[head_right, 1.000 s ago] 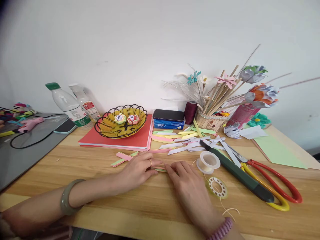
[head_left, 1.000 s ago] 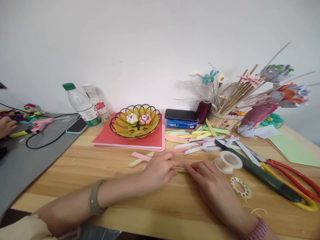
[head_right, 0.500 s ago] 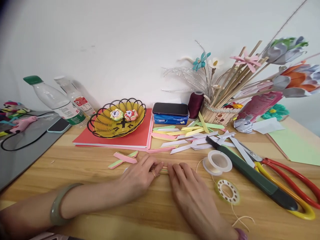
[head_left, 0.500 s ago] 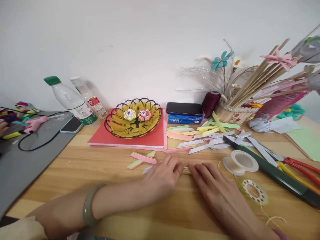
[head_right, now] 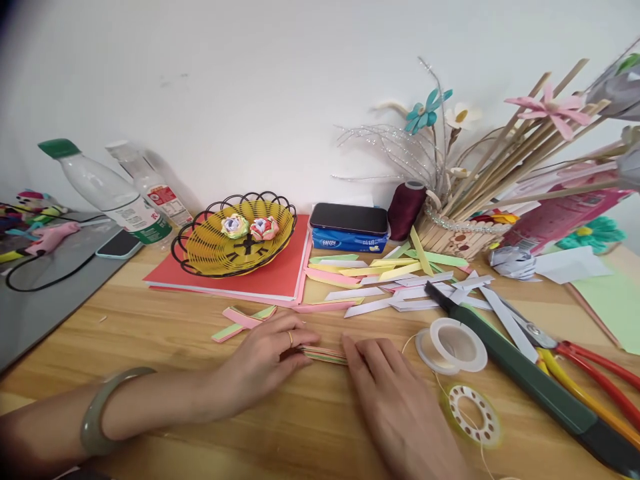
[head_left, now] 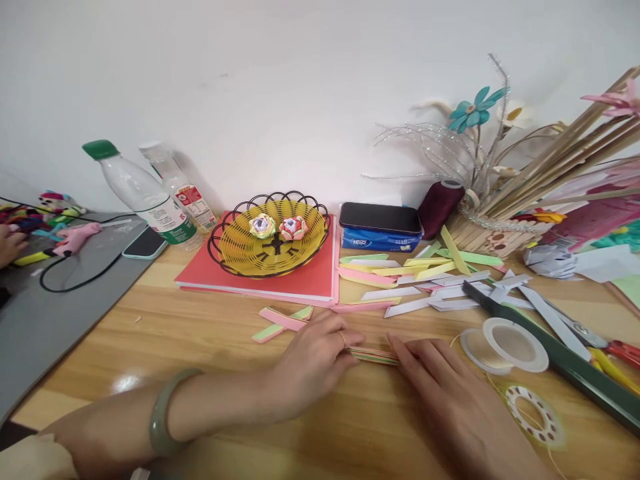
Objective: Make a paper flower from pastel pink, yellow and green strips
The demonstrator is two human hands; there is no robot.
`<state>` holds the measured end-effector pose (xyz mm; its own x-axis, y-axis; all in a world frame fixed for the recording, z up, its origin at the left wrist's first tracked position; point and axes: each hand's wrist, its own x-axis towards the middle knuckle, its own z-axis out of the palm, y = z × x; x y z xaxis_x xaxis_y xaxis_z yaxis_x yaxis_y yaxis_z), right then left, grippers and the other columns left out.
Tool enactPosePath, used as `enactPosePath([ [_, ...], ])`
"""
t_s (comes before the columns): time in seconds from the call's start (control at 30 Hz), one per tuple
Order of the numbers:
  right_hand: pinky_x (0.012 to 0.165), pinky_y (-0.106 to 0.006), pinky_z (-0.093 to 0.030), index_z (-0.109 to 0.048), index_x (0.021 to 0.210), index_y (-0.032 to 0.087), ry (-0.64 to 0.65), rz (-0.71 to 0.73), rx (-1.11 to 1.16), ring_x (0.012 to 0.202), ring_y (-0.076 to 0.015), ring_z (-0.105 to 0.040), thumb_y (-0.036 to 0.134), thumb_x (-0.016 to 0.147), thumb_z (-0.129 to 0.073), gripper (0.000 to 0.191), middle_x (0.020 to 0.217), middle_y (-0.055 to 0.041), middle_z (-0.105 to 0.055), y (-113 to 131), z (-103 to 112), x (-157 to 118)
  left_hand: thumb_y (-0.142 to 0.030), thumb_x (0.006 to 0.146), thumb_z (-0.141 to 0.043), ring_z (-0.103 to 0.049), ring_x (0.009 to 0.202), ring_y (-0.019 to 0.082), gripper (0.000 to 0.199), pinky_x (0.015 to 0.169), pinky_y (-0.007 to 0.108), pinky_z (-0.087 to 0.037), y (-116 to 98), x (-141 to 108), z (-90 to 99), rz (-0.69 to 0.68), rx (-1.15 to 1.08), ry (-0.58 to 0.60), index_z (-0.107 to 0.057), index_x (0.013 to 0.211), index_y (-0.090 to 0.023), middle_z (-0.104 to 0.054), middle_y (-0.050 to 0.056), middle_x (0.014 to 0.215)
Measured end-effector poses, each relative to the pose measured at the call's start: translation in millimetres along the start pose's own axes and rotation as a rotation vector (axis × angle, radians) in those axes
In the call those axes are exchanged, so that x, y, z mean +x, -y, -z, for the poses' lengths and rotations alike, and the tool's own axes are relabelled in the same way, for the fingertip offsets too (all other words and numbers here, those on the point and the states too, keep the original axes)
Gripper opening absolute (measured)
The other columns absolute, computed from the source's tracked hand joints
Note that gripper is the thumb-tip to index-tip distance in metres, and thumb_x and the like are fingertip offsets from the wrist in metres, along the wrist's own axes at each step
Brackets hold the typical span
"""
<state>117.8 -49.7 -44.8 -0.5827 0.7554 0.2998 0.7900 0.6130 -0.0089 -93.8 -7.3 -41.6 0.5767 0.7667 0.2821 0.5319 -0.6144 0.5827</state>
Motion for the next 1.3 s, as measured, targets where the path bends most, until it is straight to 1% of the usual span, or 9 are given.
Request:
enactPosePath([
  [0.17,0.066,-0.032,-0.053,-0.051,0.114,0.013,0.025,0.020,0.086,0.082,-0.0195,-0.056,0.003,0.080,-0.032,0.040,0.091,-0.0105,-0.059,-9,2,1,-0.017,0.083,-0.049,-0.048,0.075,0.014,0.018,0.070,0.029,-0.042,-1,4,-0.9,-0.074,-0.014,-0.037,-0.067,0.088,-0.018,-0.057,0.004,0.075],
  [0.37,0.065,-0.040,-0.054,-0.052,0.109,0.007,-0.053,0.129,-0.092,0.085,-0.0259,-0.055,0.002,0.072,-0.037,0.040,0.093,-0.0154,-0.059,-4,4,1,-0.014,0.084,-0.046,-0.045,0.073,0.013,0.021,0.064,0.027,-0.040,-5,2,-0.3,-0.130,0.107,-0.081,-0.066,0.084,-0.018,-0.057,0.003,0.074],
  [0.53,0.059,-0.037,-0.054,-0.053,0.105,0.009,-0.033,0.130,-0.103,0.077,-0.0235,-0.056,0.003,0.071,-0.037,0.039,0.086,-0.0130,-0.060,-4,3,3,-0.015,0.083,-0.047,-0.049,0.084,0.015,0.019,0.072,0.030,-0.045,-7,1,3.5,-0.099,0.177,-0.038,-0.062,0.093,-0.021,-0.059,0.004,0.084],
  [0.63,0.061,-0.035,-0.054,-0.054,0.105,0.010,-0.029,0.124,-0.112,0.077,-0.0226,-0.057,0.003,0.072,-0.037,0.038,0.087,-0.0123,-0.061,-5,3,4,-0.019,0.080,-0.052,-0.048,0.099,0.021,0.026,0.080,0.035,-0.047,-9,0,5.9,-0.065,0.322,0.003,-0.056,0.106,-0.014,-0.060,0.008,0.096],
  [0.7,0.063,-0.036,-0.053,-0.055,0.105,0.011,-0.017,0.096,-0.122,0.079,-0.0224,-0.058,0.004,0.074,-0.038,0.036,0.087,-0.0117,-0.062,-5,2,3,-0.024,0.078,-0.055,-0.047,0.104,0.024,0.030,0.082,0.038,-0.048,-9,-2,5.6,-0.047,0.448,0.008,-0.056,0.106,-0.011,-0.059,0.011,0.104],
  [0.8,0.072,-0.038,-0.053,-0.055,0.109,0.012,-0.036,0.079,-0.152,0.096,-0.0254,-0.057,0.006,0.077,-0.037,0.036,0.102,-0.0153,-0.062,-5,-3,-1,-0.027,0.080,-0.054,-0.049,0.105,0.027,0.026,0.083,0.040,-0.047,-10,-6,1.7,-0.084,0.639,-0.034,-0.060,0.100,-0.011,-0.060,0.011,0.109],
  [0.93,0.078,-0.035,-0.053,-0.052,0.114,0.007,-0.106,0.067,-0.219,0.116,-0.0266,-0.048,0.000,0.076,-0.032,0.044,0.125,-0.0201,-0.051,0,-8,-5,-0.025,0.084,-0.046,-0.051,0.107,0.027,0.029,0.088,0.041,-0.043,-12,-8,-3.3,-0.187,0.831,-0.081,-0.060,0.102,-0.007,-0.060,0.013,0.114],
  [1.07,0.078,-0.034,-0.053,-0.051,0.116,0.002,-0.053,0.049,-0.281,0.114,-0.0269,-0.050,-0.005,0.073,-0.032,0.047,0.125,-0.0222,-0.051,6,-9,-3,-0.025,0.087,-0.040,-0.050,0.111,0.027,0.033,0.090,0.042,-0.039,-16,-8,-4.8,-0.167,0.898,-0.100,-0.059,0.105,-0.005,-0.058,0.013,0.118],
  [1.3,0.071,-0.031,-0.055,-0.052,0.114,0.001,-0.094,0.097,-0.376,0.107,-0.0269,-0.056,-0.003,0.068,-0.033,0.050,0.120,-0.0224,-0.054,9,-9,1,-0.016,0.087,-0.036,-0.047,0.115,0.024,0.031,0.096,0.041,-0.034,-18,-10,-14.0,-0.160,0.879,-0.099,-0.059,0.105,-0.008,-0.056,0.011,0.121],
])
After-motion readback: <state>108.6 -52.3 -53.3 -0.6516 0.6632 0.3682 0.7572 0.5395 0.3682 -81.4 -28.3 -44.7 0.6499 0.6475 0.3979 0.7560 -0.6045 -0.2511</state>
